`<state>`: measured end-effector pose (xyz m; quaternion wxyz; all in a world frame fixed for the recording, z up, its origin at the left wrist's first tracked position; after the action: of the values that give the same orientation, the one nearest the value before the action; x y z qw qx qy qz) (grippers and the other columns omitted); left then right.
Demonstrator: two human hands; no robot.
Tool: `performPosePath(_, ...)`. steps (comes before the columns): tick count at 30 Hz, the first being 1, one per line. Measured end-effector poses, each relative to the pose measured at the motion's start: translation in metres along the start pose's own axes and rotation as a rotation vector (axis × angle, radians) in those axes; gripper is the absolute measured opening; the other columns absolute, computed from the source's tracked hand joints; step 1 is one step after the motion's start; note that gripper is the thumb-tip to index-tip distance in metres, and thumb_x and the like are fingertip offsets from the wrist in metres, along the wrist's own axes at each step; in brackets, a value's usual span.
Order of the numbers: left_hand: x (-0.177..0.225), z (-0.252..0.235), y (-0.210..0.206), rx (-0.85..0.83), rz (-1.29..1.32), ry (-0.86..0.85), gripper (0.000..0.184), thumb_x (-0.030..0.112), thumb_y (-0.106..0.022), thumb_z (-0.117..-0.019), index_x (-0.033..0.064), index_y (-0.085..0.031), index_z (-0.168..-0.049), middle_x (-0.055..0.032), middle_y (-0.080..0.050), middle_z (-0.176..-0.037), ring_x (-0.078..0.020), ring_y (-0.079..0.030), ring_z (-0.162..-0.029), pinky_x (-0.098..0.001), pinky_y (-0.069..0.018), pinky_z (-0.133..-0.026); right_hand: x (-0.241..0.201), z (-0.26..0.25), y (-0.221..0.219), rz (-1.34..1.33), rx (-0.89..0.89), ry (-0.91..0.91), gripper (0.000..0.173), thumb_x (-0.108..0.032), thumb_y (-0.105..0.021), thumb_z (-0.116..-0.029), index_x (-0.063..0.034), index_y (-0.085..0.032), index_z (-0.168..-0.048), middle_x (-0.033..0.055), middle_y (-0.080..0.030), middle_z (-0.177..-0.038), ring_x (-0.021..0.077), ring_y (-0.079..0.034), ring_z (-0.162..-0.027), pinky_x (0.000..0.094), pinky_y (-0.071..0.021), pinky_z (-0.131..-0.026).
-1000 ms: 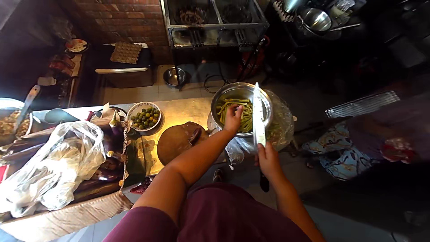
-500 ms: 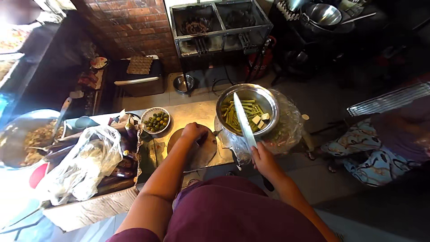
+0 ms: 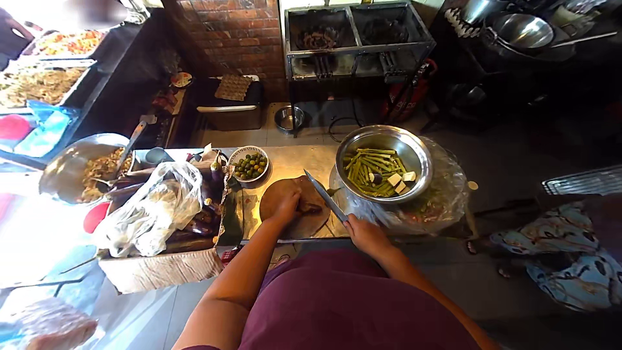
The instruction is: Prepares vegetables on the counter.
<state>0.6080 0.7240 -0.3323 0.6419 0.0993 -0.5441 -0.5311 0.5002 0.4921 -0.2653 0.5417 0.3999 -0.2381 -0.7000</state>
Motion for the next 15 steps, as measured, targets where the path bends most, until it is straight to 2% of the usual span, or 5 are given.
performPosePath(2,-0.002,0.005,0.006,-0.003,0.003,-0.098,0.050,-0.003,-0.074,-0.0846,-0.0021,-0.061,-0.133,-0.0237,-0.056,-0.140,-0.0371,-0.054,-0.132,-0.0489,-0.0418,-0.114,-0.002,-0.002,-0.003,0.017,-0.038,-0.009,0.046,-0.035,-0.030,-0.1137,0.0003,-0.051,-0.134,0.0260,-0.068,-0.114,0.0427,-0.068,-0.111,0.0595,-0.0529,-0.092)
performPosePath(5,-0.005,0.002,0.012,0.012,0.013,-0.186,0.043,-0.001,-0.067,-0.0911,-0.0011,-0.061,-0.134,-0.0220,-0.061,-0.135,-0.0348,-0.059,-0.128,-0.0483,-0.0447,-0.111,-0.001,-0.007,-0.011,0.029,-0.088,-0.031,0.046,-0.034,-0.029,-0.1138,0.0011,-0.051,-0.134,0.0269,-0.068,-0.115,0.0434,-0.067,-0.112,0.0602,-0.0529,-0.092)
performPosePath(8,-0.011,-0.008,0.007,0.066,0.137,-0.090,0.051,0.007,-0.071,-0.0939,0.0001,-0.052,-0.141,-0.0216,-0.057,-0.141,-0.0314,-0.058,-0.129,-0.0454,-0.0459,-0.112,0.000,-0.012,-0.019,0.012,-0.141,-0.070,0.045,-0.033,-0.030,-0.1137,0.0007,-0.050,-0.136,0.0268,-0.067,-0.120,0.0431,-0.066,-0.116,0.0603,-0.0522,-0.094)
performPosePath(12,-0.016,-0.012,-0.008,0.214,0.348,0.028,0.048,0.012,-0.076,-0.0918,-0.0041,-0.059,-0.134,-0.0223,-0.062,-0.132,-0.0280,-0.062,-0.121,-0.0385,-0.0492,-0.108,-0.003,-0.012,-0.022,0.014,-0.179,-0.094,0.046,-0.034,-0.029,-0.1138,-0.0009,-0.049,-0.137,0.0260,-0.066,-0.122,0.0421,-0.066,-0.117,0.0592,-0.0520,-0.096)
performPosePath(15,-0.015,-0.011,-0.016,0.255,0.421,0.097,0.044,0.016,-0.075,-0.0935,-0.0036,-0.061,-0.131,-0.0220,-0.064,-0.128,-0.0270,-0.063,-0.120,-0.0379,-0.0495,-0.107,-0.007,-0.009,-0.019,0.053,-0.159,-0.092,0.045,-0.033,-0.027,-0.1138,-0.0014,-0.050,-0.136,0.0256,-0.068,-0.118,0.0428,-0.068,-0.114,0.0597,-0.0534,-0.092)
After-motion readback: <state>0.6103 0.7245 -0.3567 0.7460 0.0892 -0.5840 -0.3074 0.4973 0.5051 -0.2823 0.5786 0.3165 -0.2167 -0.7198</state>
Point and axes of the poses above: each hand's wrist, its own z-axis away from the middle knuckle, its own y-axis out of the back of the hand, x = y × z, the point moved 3 cm from there along -z, towards the middle knuckle
